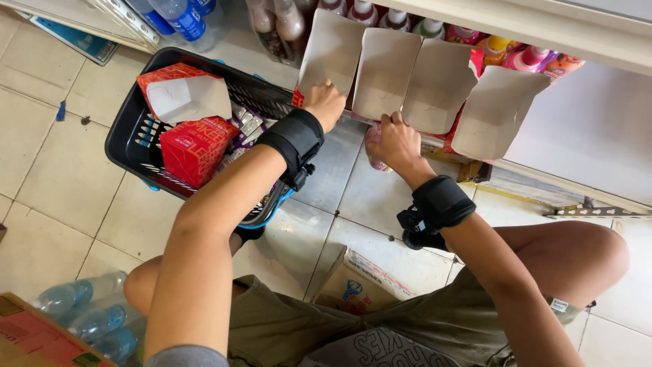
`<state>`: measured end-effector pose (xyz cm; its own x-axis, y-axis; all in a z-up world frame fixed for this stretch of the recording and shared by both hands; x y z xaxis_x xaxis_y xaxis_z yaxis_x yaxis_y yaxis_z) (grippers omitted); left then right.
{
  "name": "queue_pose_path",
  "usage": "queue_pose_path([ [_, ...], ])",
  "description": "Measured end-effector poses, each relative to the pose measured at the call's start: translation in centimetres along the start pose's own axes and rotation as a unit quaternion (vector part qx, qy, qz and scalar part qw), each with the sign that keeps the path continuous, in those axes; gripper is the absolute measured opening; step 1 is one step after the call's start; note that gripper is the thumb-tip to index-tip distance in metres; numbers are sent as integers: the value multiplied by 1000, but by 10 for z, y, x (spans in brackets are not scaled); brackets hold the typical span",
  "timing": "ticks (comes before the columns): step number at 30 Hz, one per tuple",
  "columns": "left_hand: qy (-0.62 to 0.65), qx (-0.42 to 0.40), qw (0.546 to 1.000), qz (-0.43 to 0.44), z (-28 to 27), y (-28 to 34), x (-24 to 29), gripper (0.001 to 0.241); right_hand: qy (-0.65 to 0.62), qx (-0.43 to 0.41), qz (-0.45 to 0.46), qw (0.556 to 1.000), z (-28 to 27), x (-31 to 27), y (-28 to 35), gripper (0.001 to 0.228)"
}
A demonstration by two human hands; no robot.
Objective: The person restocks small food packets from a basket into display containers on a low grocery shelf.
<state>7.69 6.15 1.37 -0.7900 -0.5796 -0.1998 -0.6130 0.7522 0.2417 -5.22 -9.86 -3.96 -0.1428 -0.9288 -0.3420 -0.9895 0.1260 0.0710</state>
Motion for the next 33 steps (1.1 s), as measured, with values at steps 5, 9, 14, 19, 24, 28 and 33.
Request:
queue_pose_path([
  [5,64,134,987,-61,52,-23,-17,11,-4,-8,9,1000,-3,1,1,55],
  [9,85,203,973,-67,42,-8,-22,12,-1,-18,15,1000,4,2,-2,53],
  [14,130,152,975,-95,95,-43,-40,11,-9,-24,26,999,-4,-2,-1,53],
  [19,149,65,979,-120,86,-39,-40,14,-27,-7,21,999,-2,-8,-3,61],
  [24,85,344,935,-8,93,-24,-42,51,-15,11,1,1000,3,-12,-3,84],
  [28,203,89,967,-126,38,40,-92,24,-20,39,-50,998,-3,-14,13,87],
  [33,236,33,956,-171,90,88,-234,47,-186,176,-143,956,-34,-36,42,57],
])
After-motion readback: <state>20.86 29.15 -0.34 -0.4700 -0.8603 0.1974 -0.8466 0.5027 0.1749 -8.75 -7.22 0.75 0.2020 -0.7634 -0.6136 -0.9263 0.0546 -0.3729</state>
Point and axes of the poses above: each hand's wrist, its own y-axis away from the middle knuckle, its own z-axis out of the palm, x = y × z, the point moved 1 cm from there along -y, towards the middle knuckle, and after that the axes turned 6 degrees about -x, right-handed, at the moved point
